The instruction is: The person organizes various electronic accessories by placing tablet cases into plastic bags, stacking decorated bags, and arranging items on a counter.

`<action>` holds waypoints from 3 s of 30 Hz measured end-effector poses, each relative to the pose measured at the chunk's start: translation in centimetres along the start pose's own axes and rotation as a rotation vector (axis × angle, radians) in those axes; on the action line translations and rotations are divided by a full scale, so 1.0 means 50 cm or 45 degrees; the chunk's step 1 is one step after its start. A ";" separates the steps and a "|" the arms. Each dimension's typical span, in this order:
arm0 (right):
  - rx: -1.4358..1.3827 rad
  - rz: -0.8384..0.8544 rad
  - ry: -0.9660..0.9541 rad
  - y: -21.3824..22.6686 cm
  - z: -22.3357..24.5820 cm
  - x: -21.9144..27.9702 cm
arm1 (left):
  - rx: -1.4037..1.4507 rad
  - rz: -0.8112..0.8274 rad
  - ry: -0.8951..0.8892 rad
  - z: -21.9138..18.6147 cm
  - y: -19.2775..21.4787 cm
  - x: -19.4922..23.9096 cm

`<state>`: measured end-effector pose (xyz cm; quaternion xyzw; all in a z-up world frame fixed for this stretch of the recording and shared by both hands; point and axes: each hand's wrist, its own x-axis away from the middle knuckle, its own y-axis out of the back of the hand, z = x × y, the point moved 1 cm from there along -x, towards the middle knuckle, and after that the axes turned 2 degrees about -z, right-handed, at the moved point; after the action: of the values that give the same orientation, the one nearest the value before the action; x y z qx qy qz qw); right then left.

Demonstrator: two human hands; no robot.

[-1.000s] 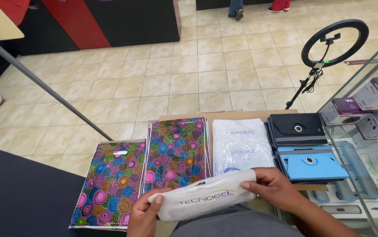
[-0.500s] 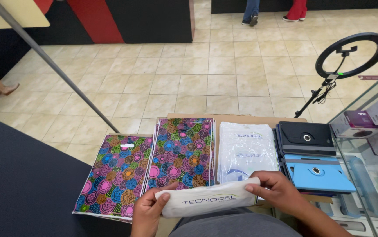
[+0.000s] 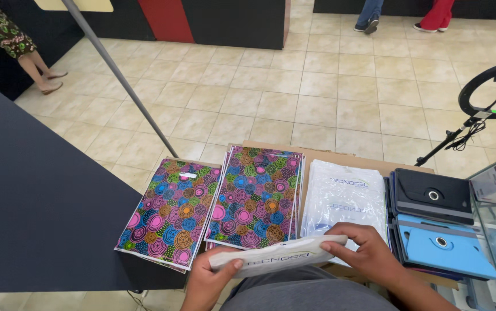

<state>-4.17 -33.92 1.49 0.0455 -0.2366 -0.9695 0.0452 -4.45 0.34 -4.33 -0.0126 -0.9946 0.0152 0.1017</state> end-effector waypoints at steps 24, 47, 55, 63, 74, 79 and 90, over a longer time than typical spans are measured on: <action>0.489 0.247 0.680 -0.125 0.035 -0.077 | -0.273 -0.001 -0.253 -0.025 0.031 -0.014; 0.417 0.184 0.736 -0.316 0.192 -0.146 | -0.289 0.210 -0.243 -0.038 0.148 -0.111; 0.434 0.122 0.579 -0.380 0.198 -0.155 | -0.320 0.368 -0.590 -0.030 0.184 -0.171; 0.425 0.018 0.601 -0.363 0.183 -0.143 | -0.345 0.467 -0.615 -0.047 0.150 -0.173; 0.572 -0.731 0.593 -0.056 0.137 -0.088 | -1.107 0.633 -0.328 0.029 0.116 -0.197; 0.112 -1.125 0.256 -0.003 0.037 -0.048 | -0.456 0.228 0.630 -0.082 -0.009 -0.182; -0.366 -0.583 -0.420 0.010 -0.265 0.053 | 0.014 0.170 0.543 0.074 -0.298 -0.289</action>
<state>-5.32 -40.66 -10.15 -0.0669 -0.0849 -0.9723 -0.2073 8.64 -15.07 -10.39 -0.0806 -0.9474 0.0242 0.3087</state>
